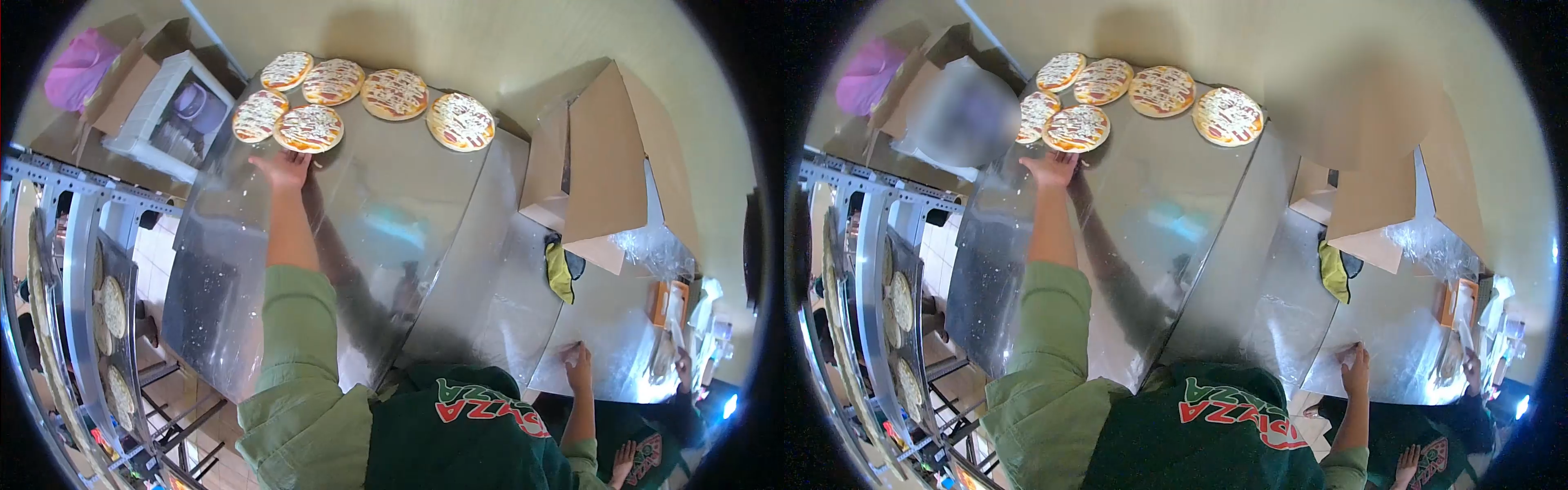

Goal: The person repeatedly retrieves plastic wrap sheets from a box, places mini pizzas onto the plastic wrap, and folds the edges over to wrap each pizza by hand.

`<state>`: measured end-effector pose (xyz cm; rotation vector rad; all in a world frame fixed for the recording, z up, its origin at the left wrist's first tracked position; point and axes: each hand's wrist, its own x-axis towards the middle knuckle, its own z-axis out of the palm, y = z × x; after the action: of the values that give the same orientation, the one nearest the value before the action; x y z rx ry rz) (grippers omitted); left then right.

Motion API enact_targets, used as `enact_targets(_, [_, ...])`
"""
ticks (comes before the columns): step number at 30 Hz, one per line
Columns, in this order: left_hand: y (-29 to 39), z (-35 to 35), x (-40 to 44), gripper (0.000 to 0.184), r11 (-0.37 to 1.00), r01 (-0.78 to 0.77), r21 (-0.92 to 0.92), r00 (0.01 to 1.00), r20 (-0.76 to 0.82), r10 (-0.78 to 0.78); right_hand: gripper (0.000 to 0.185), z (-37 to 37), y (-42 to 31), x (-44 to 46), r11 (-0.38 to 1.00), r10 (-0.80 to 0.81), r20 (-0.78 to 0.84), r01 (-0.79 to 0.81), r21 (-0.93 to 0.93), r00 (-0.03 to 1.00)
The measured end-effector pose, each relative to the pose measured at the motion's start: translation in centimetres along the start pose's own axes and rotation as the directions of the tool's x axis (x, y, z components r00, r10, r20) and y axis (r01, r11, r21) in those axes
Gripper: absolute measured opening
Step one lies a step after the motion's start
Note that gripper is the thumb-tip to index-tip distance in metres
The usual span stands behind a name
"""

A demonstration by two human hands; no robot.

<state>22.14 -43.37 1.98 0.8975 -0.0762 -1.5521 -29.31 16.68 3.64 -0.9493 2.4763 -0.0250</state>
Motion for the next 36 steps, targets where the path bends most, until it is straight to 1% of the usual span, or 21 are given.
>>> enact_targets(2, [-2.3,0.4,-1.0,0.115,0.988,-0.034,-0.153,0.978,0.199,0.064,0.072,0.1,0.1,0.0,1.0,-0.021,-0.008,0.021,-0.021,1.0])
enact_targets(3, [-3.3,0.6,-1.6,0.111,0.96,0.003,-0.28,0.974,0.217,0.06,0.07,0.2,0.0,0.0,0.999,-0.022,-0.016,0.022,-0.023,1.0])
enact_targets(5, [-4.7,0.5,-3.5,0.11,0.945,0.015,-0.328,0.966,0.249,0.071,0.068,0.4,0.1,-0.1,1.0,-0.019,-0.034,0.019,-0.021,0.999])
enact_targets(7, [-6.1,0.4,-4.7,0.108,0.947,0.009,-0.32,0.949,0.301,0.093,0.065,2.4,1.5,0.1,0.995,-0.086,-0.157,0.078,-0.06,0.984])
enact_targets(9, [-6.7,-0.8,-5.4,0.108,0.947,0.073,-0.314,0.845,0.523,0.109,0.062,3.3,2.4,-0.8,0.998,-0.063,-0.235,0.055,-0.041,0.97])
enact_targets(10, [-7.5,-2.2,-5.0,0.106,0.959,-0.061,-0.276,0.718,0.656,0.235,0.06,3.0,1.2,-1.2,1.0,-0.008,-0.254,0.009,0.003,0.967])
enact_targets(11, [-7.9,-2.0,-6.9,0.101,0.881,0.279,-0.381,0.579,0.799,0.162,0.059,2.4,0.1,-1.9,0.999,0.045,-0.268,-0.047,-0.002,0.962])
enact_targets(13, [-8.6,-4.7,-6.4,0.093,0.979,0.025,-0.204,0.509,0.845,0.163,0.057,2.1,-0.8,-2.7,0.994,0.096,-0.298,-0.109,-0.029,0.95])
enact_targets(16, [-11.6,-3.4,-14.0,0.088,0.998,0.015,0.065,0.673,0.738,-0.058,0.056,3.2,0.5,-2.7,0.993,0.053,-0.372,-0.089,-0.081,0.927])
enact_targets(17, [-13.3,-2.0,-16.7,0.086,0.99,-0.027,0.136,0.782,0.621,-0.064,0.055,3.4,0.9,-2.8,0.994,0.042,-0.395,-0.079,-0.079,0.918])
enact_targets(19, [-17.5,-1.9,-21.5,0.074,0.947,0.299,0.117,0.662,0.689,-0.294,0.054,3.8,1.5,-2.8,0.997,0.004,-0.443,-0.039,-0.07,0.896])
enact_targets(20, [-20.0,-1.1,-24.7,0.079,0.949,0.224,0.22,0.757,0.574,-0.312,0.054,4.0,1.7,-2.8,0.999,0.003,-0.454,-0.026,-0.043,0.891])
enact_targets(21, [-22.4,-1.5,-26.2,0.081,0.88,0.358,0.313,0.614,0.631,-0.474,0.053,4.1,2.1,-2.8,1.0,0.001,-0.469,-0.011,-0.018,0.883])
enact_targets(22, [-25.2,-1.2,-29.5,0.08,0.878,0.325,0.351,0.77,0.441,-0.461,0.053,4.3,2.4,-2.7,1.0,-0.001,-0.486,0.005,0.006,0.874])
enact_targets(23, [-27.1,-1.3,-31.7,0.084,0.663,0.713,0.228,0.463,0.557,-0.689,0.05,4.5,2.7,-2.6,0.999,-0.004,-0.522,0.031,0.042,0.853])
enact_targets(25, [-31.6,-0.9,-35.6,0.091,0.566,0.719,0.404,0.472,0.314,-0.824,0.049,4.7,3.4,-2.4,0.986,0.017,-0.535,0.073,0.147,0.845])
enact_targets(27, [-34.9,-1.2,-37.8,0.097,0.296,0.814,0.5,0.211,0.222,-0.952,0.045,4.5,3.7,-2.3,0.973,0.017,-0.555,0.113,0.199,0.832])
enact_targets(29, [-37.4,-0.7,-39.5,0.106,0.222,0.797,0.562,0.164,0.152,-0.975,0.044,4.1,3.9,-2.4,0.969,0.016,-0.539,0.12,0.215,0.842])
enact_targets(32, [-38.8,0.0,-41.0,0.105,0.16,0.718,0.677,0.173,0.049,-0.984,0.043,4.1,4.4,-2.4,0.958,-0.006,-0.542,0.161,0.238,0.84])
enact_targets(33, [-38.7,0.0,-40.9,0.095,0.169,0.701,0.692,0.188,0.049,-0.981,0.042,4.2,4.6,-2.3,0.953,-0.016,-0.548,0.179,0.245,0.837])
enact_targets(36, [-38.0,-0.9,-39.9,0.08,0.275,0.339,0.9,0.405,0.125,-0.906,0.042,4.1,4.8,-2.3,0.926,-0.004,-0.549,0.21,0.313,0.836])
